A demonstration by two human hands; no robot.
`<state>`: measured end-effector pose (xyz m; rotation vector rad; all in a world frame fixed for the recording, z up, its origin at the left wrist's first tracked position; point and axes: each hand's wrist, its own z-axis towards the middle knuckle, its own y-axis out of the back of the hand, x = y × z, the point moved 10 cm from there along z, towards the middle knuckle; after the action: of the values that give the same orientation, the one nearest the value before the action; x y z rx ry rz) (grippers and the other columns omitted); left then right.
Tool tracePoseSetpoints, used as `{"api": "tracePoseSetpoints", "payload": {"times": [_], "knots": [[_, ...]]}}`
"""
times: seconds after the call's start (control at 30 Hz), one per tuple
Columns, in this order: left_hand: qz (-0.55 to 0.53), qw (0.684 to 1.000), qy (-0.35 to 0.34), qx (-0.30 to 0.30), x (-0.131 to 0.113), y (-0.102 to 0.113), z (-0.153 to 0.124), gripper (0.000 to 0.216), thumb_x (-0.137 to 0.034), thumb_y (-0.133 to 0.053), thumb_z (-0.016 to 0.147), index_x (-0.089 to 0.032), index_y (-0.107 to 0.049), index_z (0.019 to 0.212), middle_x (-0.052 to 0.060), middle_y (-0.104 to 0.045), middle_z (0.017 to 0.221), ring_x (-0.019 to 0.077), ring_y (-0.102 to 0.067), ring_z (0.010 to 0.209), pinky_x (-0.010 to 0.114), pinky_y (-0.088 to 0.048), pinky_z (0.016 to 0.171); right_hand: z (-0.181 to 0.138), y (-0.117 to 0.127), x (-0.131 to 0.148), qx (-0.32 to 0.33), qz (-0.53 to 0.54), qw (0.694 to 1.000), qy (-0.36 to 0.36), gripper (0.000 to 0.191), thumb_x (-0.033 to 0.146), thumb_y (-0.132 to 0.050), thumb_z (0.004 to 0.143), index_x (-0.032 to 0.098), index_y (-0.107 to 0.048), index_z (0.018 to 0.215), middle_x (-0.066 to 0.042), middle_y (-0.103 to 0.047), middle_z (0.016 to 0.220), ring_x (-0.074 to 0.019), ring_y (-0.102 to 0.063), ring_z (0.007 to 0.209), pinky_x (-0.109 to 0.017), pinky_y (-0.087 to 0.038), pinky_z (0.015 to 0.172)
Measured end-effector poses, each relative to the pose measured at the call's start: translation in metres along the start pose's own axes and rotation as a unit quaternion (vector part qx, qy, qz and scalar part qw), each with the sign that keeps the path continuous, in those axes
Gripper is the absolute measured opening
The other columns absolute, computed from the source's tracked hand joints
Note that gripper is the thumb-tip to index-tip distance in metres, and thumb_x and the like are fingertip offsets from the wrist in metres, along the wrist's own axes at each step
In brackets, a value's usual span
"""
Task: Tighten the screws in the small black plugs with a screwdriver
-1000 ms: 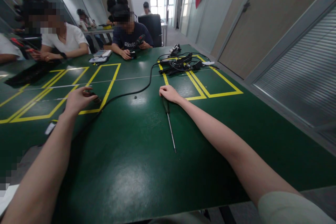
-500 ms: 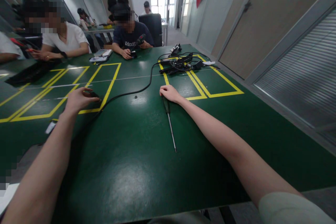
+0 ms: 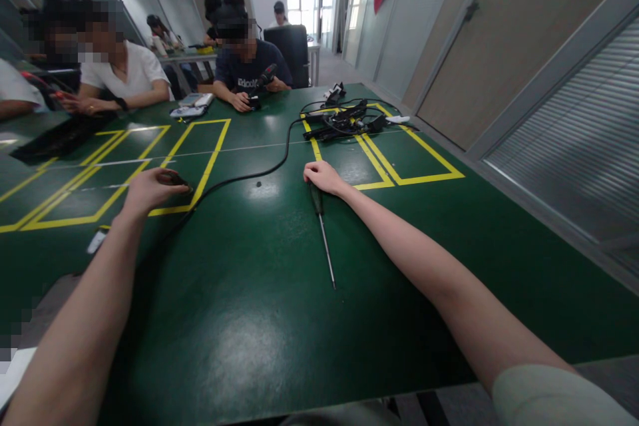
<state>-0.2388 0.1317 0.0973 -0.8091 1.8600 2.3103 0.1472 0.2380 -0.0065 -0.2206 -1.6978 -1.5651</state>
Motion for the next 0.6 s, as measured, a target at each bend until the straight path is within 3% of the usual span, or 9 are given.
{"api": "tracePoseSetpoints", "payload": {"times": [0.1,0.4,0.6], "knots": [[0.0,0.999,0.04,0.003,0.002,0.0,-0.005,0.036,-0.044,-0.079,0.061,-0.018,-0.071,0.086,0.006,-0.081,0.088,0.0301,-0.073,0.094,0.031,-0.053,0.075,0.0,0.0,0.0,0.001,0.0,1.0,0.002,0.041,0.047,-0.063,0.099,0.014,-0.065,0.122,-0.008,-0.068,0.12,-0.018,-0.068,0.109,-0.04,-0.061,0.096],[0.017,0.999,0.04,0.017,-0.003,-0.006,-0.009,0.029,-0.044,-0.079,0.064,-0.02,-0.063,0.068,0.001,-0.07,0.066,0.0265,-0.07,0.083,0.029,-0.048,0.07,0.0,-0.001,-0.001,0.002,-0.008,1.0,-0.001,0.041,0.047,-0.063,0.099,0.014,-0.065,0.123,-0.008,-0.068,0.121,-0.0183,-0.067,0.109,-0.04,-0.061,0.096],[0.013,1.0,0.0,0.013,-0.035,0.001,-0.013,0.03,-0.044,-0.08,0.067,-0.018,-0.072,0.079,0.004,-0.08,0.083,0.0283,-0.073,0.09,0.031,-0.052,0.073,0.0,-0.001,-0.001,0.004,-0.014,1.0,0.002,0.041,0.047,-0.063,0.099,0.014,-0.065,0.123,-0.008,-0.068,0.121,-0.0182,-0.067,0.109,-0.04,-0.061,0.097]]}}
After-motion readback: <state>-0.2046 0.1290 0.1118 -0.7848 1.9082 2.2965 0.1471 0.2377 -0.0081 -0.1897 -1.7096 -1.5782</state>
